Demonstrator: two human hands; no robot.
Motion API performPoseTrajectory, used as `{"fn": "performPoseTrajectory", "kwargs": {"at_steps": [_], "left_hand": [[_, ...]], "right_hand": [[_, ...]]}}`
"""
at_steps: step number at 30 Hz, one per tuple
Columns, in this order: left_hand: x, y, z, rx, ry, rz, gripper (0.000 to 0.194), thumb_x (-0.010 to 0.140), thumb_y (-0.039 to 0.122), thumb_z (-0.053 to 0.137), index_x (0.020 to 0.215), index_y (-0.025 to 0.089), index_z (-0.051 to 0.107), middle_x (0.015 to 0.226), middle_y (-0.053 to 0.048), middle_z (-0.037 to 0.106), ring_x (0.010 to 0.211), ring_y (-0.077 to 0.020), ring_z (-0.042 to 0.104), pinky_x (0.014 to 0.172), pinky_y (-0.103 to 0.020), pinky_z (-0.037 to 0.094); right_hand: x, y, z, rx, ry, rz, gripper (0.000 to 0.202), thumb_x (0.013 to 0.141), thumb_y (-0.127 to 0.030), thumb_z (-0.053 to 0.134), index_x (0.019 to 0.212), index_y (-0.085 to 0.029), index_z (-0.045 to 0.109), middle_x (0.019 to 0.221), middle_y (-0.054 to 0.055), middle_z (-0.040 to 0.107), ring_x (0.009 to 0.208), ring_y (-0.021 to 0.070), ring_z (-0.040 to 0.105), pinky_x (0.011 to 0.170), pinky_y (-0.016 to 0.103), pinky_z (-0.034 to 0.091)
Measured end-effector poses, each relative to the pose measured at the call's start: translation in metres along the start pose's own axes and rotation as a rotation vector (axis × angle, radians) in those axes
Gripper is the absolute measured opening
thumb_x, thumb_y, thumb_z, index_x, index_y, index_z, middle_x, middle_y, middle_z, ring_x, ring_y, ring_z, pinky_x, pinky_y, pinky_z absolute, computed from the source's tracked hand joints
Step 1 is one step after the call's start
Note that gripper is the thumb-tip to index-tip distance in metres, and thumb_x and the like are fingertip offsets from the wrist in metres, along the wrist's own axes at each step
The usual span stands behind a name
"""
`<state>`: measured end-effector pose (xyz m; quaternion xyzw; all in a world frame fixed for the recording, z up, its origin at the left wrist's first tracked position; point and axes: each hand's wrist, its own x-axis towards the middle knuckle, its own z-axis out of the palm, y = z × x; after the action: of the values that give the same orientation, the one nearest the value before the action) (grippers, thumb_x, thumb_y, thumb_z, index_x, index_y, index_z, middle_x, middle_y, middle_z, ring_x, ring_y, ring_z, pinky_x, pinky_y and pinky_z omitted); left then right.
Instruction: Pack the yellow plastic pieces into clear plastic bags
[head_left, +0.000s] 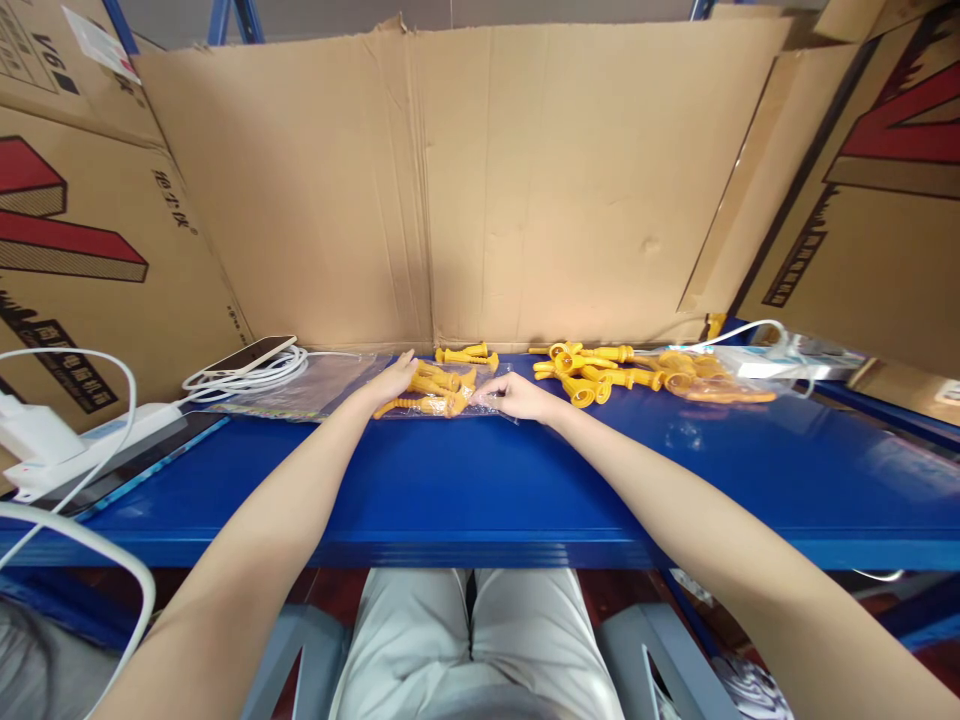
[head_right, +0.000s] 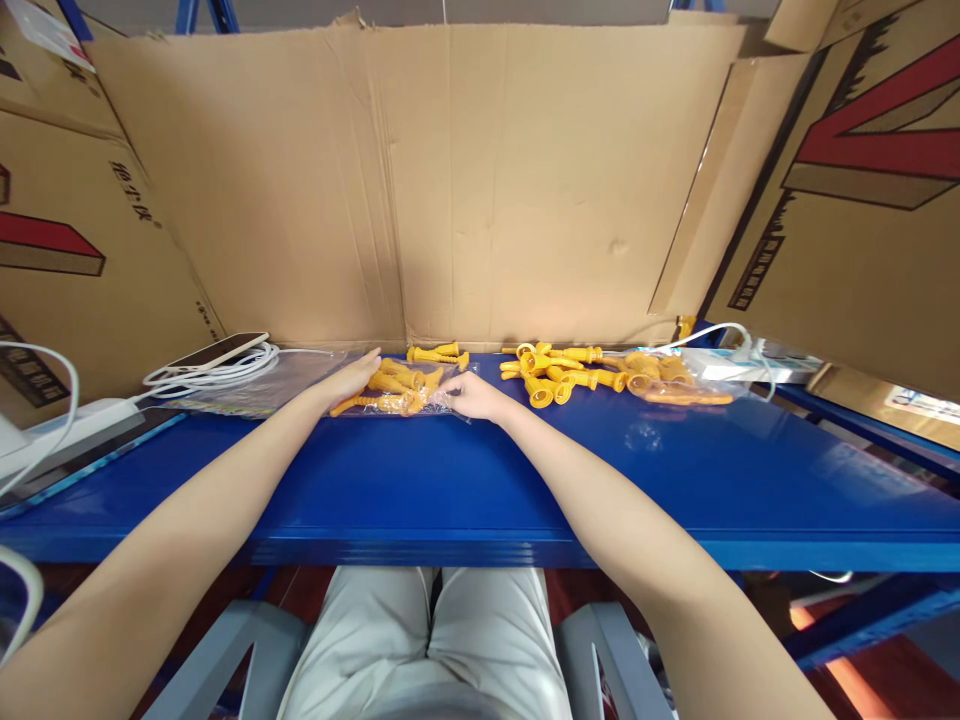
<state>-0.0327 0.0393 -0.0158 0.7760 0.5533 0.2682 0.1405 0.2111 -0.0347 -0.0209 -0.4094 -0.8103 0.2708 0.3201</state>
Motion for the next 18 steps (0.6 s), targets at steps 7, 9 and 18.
{"fn": "performPoseTrajectory", "kwargs": {"at_steps": [7, 9, 18], "left_hand": [[-0.004, 0.007, 0.001, -0.044, 0.009, -0.079, 0.058, 0.089, 0.031, 0.027, 0.143, 0.010, 0.029, 0.150, -0.009, 0.026, 0.138, -0.0171, 0.025, 0.112, -0.029, 0.020], [-0.003, 0.005, 0.002, -0.024, 0.027, -0.060, 0.056, 0.089, 0.031, 0.027, 0.142, 0.012, 0.032, 0.150, -0.009, 0.027, 0.138, -0.0183, 0.025, 0.113, -0.030, 0.019], [-0.004, 0.008, -0.001, 0.029, 0.033, -0.097, 0.055, 0.090, 0.028, 0.026, 0.141, 0.010, 0.033, 0.148, -0.012, 0.032, 0.136, -0.0202, 0.029, 0.112, -0.033, 0.023]], "right_hand": [[-0.003, -0.018, -0.020, -0.584, 0.213, 0.192, 0.019, 0.080, -0.017, 0.054, 0.083, -0.018, 0.072, 0.096, 0.008, 0.071, 0.093, 0.0220, 0.065, 0.085, 0.033, 0.046], [-0.007, -0.022, -0.033, -0.815, 0.350, 0.340, 0.023, 0.083, -0.017, 0.048, 0.086, -0.015, 0.071, 0.099, 0.014, 0.070, 0.096, 0.0261, 0.064, 0.085, 0.038, 0.044], [-0.015, -0.002, -0.057, -0.919, 0.317, 0.698, 0.033, 0.079, -0.018, 0.059, 0.111, -0.010, 0.061, 0.103, 0.020, 0.065, 0.098, 0.0270, 0.063, 0.076, 0.035, 0.048]]}}
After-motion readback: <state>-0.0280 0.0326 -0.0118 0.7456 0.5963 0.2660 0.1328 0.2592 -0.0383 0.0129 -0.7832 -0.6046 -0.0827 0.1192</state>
